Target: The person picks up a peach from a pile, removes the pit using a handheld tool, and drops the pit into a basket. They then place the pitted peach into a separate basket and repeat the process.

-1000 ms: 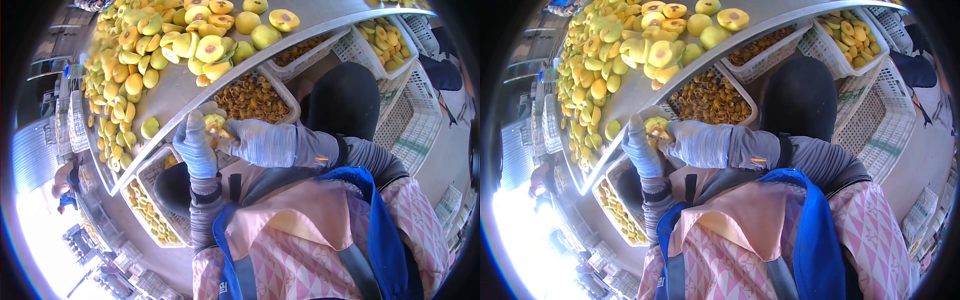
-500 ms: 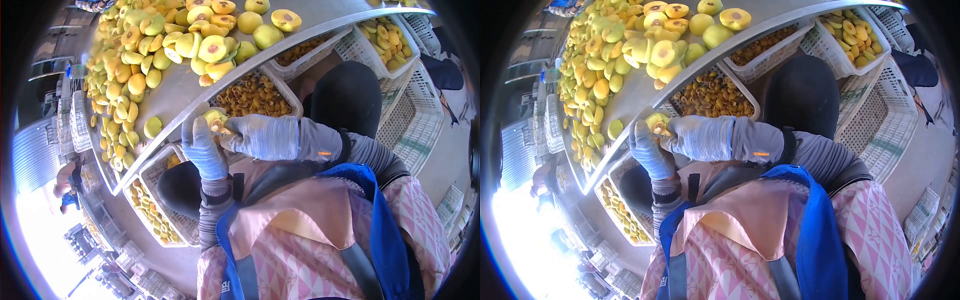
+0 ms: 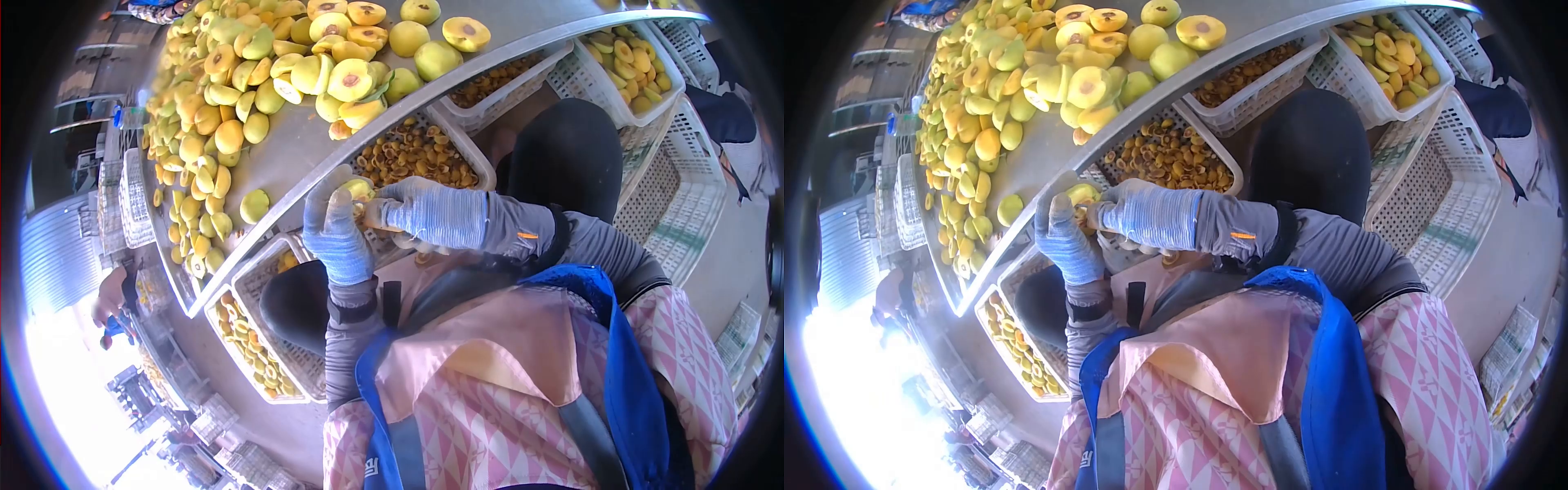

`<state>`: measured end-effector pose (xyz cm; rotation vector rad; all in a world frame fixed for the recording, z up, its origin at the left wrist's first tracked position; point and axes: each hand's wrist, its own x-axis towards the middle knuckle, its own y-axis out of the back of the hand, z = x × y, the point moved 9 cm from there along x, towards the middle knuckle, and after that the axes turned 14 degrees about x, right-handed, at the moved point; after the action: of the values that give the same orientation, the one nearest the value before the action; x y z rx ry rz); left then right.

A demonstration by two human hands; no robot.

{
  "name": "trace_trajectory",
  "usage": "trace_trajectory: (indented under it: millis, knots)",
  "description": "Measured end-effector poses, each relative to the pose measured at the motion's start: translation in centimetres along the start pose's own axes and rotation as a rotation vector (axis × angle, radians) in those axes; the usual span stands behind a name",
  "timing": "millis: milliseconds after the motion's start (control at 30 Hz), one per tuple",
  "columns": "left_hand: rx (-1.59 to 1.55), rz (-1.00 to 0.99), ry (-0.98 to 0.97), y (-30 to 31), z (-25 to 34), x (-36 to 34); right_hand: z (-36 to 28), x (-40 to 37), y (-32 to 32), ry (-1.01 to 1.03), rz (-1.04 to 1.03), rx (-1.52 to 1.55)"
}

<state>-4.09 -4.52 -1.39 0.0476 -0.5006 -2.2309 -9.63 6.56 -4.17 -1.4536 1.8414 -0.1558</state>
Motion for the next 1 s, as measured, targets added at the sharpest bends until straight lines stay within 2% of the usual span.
trace_trajectory:
  millis: [33,100,167,200,267,333,400,433,467,500,533,600,633,667,733,767,833,867,933,1000]
  knots:
    - [-0.001,-0.002,-0.002,-0.2,0.1,0.0,0.2,0.2,0.0,0.03,-0.01,0.037]
    - [-0.196,0.022,0.146,-0.5,-0.6,-0.1,1.6,1.4,0.1,0.069,-0.018,0.071]
    - [-0.251,0.055,0.181,-0.6,-1.2,-0.3,-2.0,0.2,0.5,0.816,0.238,-0.471]
    - [-0.308,0.087,0.217,-0.5,-1.8,-0.3,-2.6,-0.1,0.5,0.822,0.239,-0.473]
    - [-0.299,0.051,0.231,-0.4,-2.2,-0.3,-0.4,1.4,0.3,0.412,0.001,-0.064]
    - [-0.291,0.027,0.237,0.2,-2.1,-0.2,-0.4,1.3,0.3,0.433,-0.017,-0.051]
    - [-0.563,-0.012,0.33,0.3,-2.4,-0.6,-0.5,1.4,0.4,0.47,-0.052,-0.022]
    - [-0.563,-0.008,0.321,1.2,-2.1,-0.7,-0.7,1.4,0.5,0.49,-0.068,-0.006]
    - [-0.355,0.002,0.322,3.1,-1.8,-1.1,-0.7,1.4,0.5,0.503,-0.088,0.015]
    - [-0.15,0.016,0.316,5.2,-1.5,-1.4,-1.1,0.9,1.1,0.315,0.06,-0.367]
    - [0.055,0.031,0.306,7.4,-1.1,-1.6,-1.2,0.8,1.0,0.324,0.049,-0.377]
    - [0.273,0.163,0.203,13.0,-0.3,-2.3,-0.8,0.3,1.3,0.31,0.214,-1.01]
    - [0.735,0.182,-0.103,15.2,2.0,-2.4,-0.8,0.6,1.4,0.445,0.239,-1.023]
    - [1.189,0.193,-0.421,16.6,3.1,-3.2,-0.9,0.6,1.2,0.453,0.237,-1.026]
    - [1.156,0.156,-0.263,24.0,-2.0,-3.8,0.3,1.1,1.1,0.284,0.196,-1.162]
    - [1.16,0.16,-0.265,26.9,-3.5,-3.7,-0.3,0.9,1.1,0.327,0.253,-1.173]
    - [1.563,-0.323,0.46,30.7,-11.3,-3.6,-0.4,1.3,1.5,0.378,0.28,-1.231]
    - [1.566,-0.315,0.46,30.6,-11.1,-3.1,-0.8,1.4,1.5,0.422,0.312,-1.289]
    - [1.238,0.128,0.165,26.9,-4.3,0.6,-1.1,1.5,1.7,0.391,0.317,-1.248]
    - [1.112,0.137,-0.138,21.7,-1.4,6.1,-1.1,1.7,1.4,0.413,0.27,-1.213]
